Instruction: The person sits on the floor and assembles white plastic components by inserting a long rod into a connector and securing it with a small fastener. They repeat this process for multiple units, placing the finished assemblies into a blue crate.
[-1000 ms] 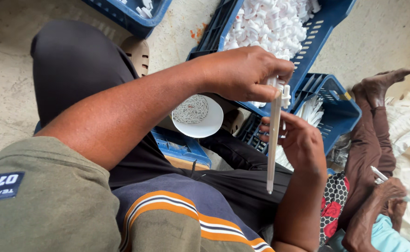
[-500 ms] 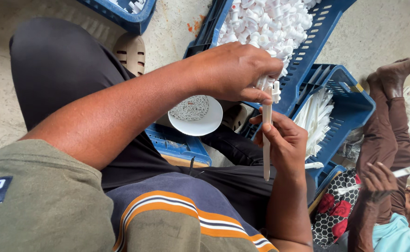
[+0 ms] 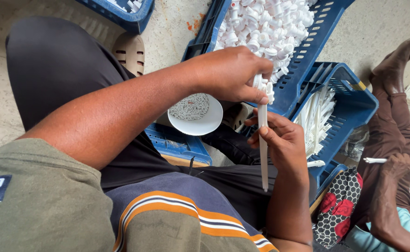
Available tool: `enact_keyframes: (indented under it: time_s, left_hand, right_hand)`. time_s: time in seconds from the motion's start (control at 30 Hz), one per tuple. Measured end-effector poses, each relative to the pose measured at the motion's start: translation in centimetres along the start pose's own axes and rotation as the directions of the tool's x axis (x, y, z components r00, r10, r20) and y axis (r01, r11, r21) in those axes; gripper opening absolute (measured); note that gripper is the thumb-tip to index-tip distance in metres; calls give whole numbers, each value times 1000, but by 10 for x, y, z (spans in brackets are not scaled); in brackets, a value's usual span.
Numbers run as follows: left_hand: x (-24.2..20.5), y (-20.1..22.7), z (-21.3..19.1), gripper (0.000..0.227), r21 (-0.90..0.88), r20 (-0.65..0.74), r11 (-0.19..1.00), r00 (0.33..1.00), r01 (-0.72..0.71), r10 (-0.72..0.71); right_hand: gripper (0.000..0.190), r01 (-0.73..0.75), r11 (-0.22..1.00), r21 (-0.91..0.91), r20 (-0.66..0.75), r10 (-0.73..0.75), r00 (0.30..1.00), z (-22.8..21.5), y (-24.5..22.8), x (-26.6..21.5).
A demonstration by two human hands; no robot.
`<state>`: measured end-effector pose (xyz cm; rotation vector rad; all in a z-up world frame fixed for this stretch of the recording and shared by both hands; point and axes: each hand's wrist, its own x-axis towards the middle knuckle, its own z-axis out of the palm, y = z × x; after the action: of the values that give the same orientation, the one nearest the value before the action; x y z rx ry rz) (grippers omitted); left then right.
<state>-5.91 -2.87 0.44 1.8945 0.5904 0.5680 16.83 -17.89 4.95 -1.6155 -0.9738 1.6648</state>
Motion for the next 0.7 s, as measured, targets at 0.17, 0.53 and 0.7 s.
enact_keyframes:
  time_s: [0.17,0.53,0.7]
  left_hand:
    - [-3,4,6,45,-47,112,995,990,93,-87]
    - [-9,1,22,52,-82,213,993,975,87,-68]
    - [-9,-5,32,48,-106,242,991,969,85,-57]
  right_hand:
    - [48,-30,999,27,75,27,997,-8,-4,0]
    - [22,553,804,-219,-63,-577,814,3,1,-5]
    - [13,617,750,-239,-15,-638,770,13,2,0]
